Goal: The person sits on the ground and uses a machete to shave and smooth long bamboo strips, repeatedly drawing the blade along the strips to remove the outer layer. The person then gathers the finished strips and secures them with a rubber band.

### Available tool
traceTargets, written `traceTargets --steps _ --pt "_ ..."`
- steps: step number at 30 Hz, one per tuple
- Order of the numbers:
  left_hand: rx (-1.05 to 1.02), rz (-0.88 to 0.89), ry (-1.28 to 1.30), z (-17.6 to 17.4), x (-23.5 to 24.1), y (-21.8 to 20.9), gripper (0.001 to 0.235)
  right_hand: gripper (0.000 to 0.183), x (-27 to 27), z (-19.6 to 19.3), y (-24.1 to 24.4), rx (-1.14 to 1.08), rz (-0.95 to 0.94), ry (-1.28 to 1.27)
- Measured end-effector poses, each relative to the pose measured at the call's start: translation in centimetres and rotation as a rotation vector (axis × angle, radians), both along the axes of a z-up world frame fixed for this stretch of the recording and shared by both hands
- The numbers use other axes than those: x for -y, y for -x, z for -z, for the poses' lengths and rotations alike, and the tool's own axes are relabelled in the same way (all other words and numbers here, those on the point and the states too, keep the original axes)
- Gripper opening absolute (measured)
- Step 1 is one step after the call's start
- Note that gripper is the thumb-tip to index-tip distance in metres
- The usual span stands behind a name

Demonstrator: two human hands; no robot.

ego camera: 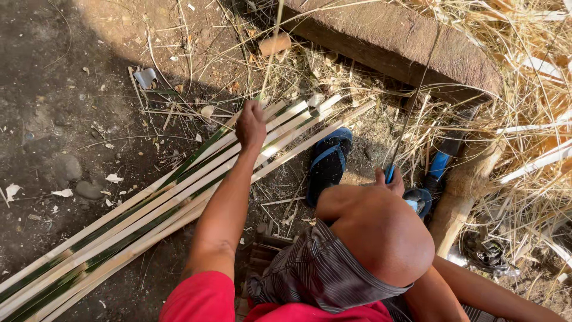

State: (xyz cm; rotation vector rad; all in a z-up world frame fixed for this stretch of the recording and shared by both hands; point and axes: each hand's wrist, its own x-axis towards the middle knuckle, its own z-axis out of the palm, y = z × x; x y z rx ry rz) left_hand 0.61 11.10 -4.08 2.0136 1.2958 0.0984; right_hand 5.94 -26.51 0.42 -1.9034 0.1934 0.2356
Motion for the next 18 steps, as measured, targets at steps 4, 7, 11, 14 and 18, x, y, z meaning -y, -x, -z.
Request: traceTargets --steps 4,7,11,14,18 --pt "1.129 -0.203 0.042 -11.3 -2.6 -11.8 0.019 0.028 0.5 -0.9 -1.3 -0.129 -0.031 -0.179" --pt "1.618 -0.244 0.186 -20.4 -2.1 -15.7 0.024 0.029 1.3 0.0 -3.0 -0.009 -0.068 0.222" --pt "1.669 -0.194 0.14 -26.3 1.2 -17.6 0.026 0.04 2.5 -0.1 -2.9 0.058 -0.115 0.17" --pt "1.516 -0.16 0.118 -24.5 4.4 -19.2 0.023 0.039 2.7 -1.3 -2.4 0.045 -0.009 -0.043" --pt "1.317 -0.33 0.763 -16.4 10.8 -22.9 0.013 0.04 3.4 -4.7 -3.1 0.225 -0.041 -0.207"
